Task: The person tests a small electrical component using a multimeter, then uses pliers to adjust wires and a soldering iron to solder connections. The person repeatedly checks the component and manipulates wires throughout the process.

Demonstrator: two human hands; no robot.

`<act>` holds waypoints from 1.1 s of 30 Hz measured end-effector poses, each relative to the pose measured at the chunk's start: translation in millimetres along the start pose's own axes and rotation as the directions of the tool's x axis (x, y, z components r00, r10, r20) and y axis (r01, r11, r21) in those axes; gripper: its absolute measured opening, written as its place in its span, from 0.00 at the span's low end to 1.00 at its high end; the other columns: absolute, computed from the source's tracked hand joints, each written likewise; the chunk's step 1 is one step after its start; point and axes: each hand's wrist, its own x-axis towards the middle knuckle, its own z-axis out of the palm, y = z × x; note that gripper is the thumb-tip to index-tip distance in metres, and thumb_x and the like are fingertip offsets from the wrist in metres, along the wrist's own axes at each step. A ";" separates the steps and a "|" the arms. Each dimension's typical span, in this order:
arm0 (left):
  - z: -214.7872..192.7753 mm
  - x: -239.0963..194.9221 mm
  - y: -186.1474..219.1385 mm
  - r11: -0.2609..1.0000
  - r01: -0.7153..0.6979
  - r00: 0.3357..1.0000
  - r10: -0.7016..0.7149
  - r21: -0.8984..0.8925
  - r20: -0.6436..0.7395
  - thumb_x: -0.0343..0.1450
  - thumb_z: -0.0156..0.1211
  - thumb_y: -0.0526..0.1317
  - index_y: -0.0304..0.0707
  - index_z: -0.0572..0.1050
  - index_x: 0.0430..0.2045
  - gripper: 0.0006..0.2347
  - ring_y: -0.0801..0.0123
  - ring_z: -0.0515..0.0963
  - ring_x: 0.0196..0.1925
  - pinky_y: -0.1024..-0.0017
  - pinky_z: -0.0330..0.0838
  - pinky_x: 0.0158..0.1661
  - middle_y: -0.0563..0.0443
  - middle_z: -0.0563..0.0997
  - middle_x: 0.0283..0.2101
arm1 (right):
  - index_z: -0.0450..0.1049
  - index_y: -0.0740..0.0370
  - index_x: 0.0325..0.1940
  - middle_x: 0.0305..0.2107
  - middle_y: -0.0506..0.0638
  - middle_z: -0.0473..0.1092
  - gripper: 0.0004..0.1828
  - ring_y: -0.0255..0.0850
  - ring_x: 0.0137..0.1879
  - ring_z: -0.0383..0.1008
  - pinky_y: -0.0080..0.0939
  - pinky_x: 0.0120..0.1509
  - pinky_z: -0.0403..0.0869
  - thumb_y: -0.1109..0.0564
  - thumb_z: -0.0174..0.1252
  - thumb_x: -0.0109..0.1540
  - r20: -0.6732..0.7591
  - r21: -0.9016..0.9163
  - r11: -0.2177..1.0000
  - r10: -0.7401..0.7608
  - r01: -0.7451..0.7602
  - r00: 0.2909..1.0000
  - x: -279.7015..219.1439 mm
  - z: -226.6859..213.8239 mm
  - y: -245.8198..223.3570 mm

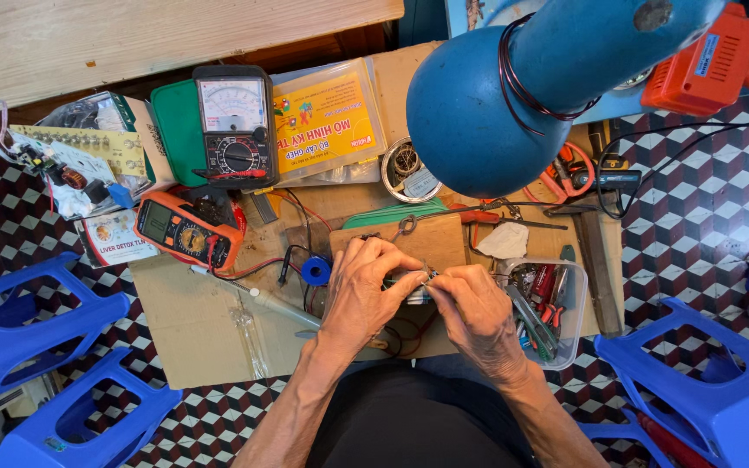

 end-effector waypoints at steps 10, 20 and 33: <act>-4.2 -2.9 -3.9 1.000 -0.024 0.998 0.024 -0.001 0.055 0.70 0.65 0.41 0.41 0.84 0.36 0.07 0.62 0.74 0.47 0.62 0.65 0.48 0.53 0.80 0.38 | 0.75 0.65 0.45 0.39 0.54 0.71 0.16 0.45 0.45 0.75 0.42 0.48 0.75 0.59 0.70 0.56 -0.039 -0.053 0.986 0.155 -0.157 0.987 -4.7 -1.3 -14.0; -2.5 -1.2 -6.6 0.999 0.006 0.998 -0.004 -0.033 0.066 0.68 0.67 0.42 0.42 0.84 0.34 0.07 0.61 0.75 0.47 0.63 0.66 0.49 0.54 0.81 0.38 | 0.78 0.64 0.43 0.36 0.51 0.72 0.09 0.42 0.42 0.75 0.40 0.45 0.74 0.62 0.67 0.59 -0.116 -0.035 0.969 0.237 -0.243 0.964 -10.3 6.4 -18.2; -0.2 1.9 -12.4 0.999 -0.006 0.998 0.010 -0.050 0.066 0.67 0.68 0.43 0.43 0.84 0.34 0.07 0.62 0.75 0.46 0.63 0.65 0.49 0.54 0.81 0.37 | 0.79 0.65 0.44 0.34 0.49 0.73 0.09 0.38 0.37 0.74 0.36 0.39 0.75 0.64 0.68 0.59 -0.208 -0.132 0.982 0.109 -0.138 0.972 -11.7 18.1 -28.1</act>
